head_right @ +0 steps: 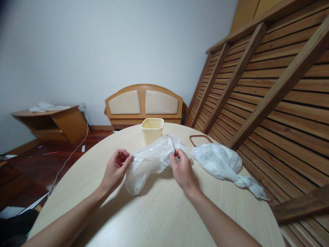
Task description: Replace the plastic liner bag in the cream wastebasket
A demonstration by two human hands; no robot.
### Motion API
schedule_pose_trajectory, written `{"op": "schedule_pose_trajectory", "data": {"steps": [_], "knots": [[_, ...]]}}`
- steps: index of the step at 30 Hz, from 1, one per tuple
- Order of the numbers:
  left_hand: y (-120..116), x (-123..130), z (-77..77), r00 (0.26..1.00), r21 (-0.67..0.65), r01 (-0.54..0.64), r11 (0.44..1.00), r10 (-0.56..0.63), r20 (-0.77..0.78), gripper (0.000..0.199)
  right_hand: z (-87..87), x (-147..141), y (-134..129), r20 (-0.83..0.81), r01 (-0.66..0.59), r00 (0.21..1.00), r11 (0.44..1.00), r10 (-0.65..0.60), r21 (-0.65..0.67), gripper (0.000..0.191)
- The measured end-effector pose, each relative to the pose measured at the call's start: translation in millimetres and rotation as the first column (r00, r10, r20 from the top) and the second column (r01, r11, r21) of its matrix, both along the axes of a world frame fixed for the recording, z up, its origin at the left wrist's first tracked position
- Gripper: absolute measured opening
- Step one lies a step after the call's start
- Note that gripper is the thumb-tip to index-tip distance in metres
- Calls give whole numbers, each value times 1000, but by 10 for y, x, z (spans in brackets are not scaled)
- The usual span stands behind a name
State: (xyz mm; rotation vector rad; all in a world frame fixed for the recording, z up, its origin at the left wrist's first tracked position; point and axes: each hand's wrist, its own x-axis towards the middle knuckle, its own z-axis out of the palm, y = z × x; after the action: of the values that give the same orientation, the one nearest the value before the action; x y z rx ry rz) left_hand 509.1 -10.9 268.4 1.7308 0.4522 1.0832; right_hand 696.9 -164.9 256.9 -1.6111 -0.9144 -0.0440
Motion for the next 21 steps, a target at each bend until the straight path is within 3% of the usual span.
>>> {"op": "schedule_pose_trajectory", "data": {"steps": [4, 9, 14, 18, 21], "knots": [[202, 1, -12, 998, -64, -61, 996, 62, 4, 24, 88, 211, -63, -94, 83, 993, 986, -69, 148, 25], [359, -3, -43, 991, -175, -133, 975, 134, -8, 32, 142, 428, -112, -240, 111, 970, 950, -40, 290, 30], [463, -16, -67, 974, -278, -227, 933, 225, -39, 48, 170, 538, -115, -333, 161, 942, 938, -52, 308, 39], [510, -27, -91, 977, -336, -215, 917, 198, -83, 39, 163, 553, -95, -429, 151, 903, 940, -5, 306, 42], [518, -19, -99, 980, -368, -198, 909, 173, -100, 32, 143, 534, -94, -398, 160, 917, 933, -20, 322, 34]]}}
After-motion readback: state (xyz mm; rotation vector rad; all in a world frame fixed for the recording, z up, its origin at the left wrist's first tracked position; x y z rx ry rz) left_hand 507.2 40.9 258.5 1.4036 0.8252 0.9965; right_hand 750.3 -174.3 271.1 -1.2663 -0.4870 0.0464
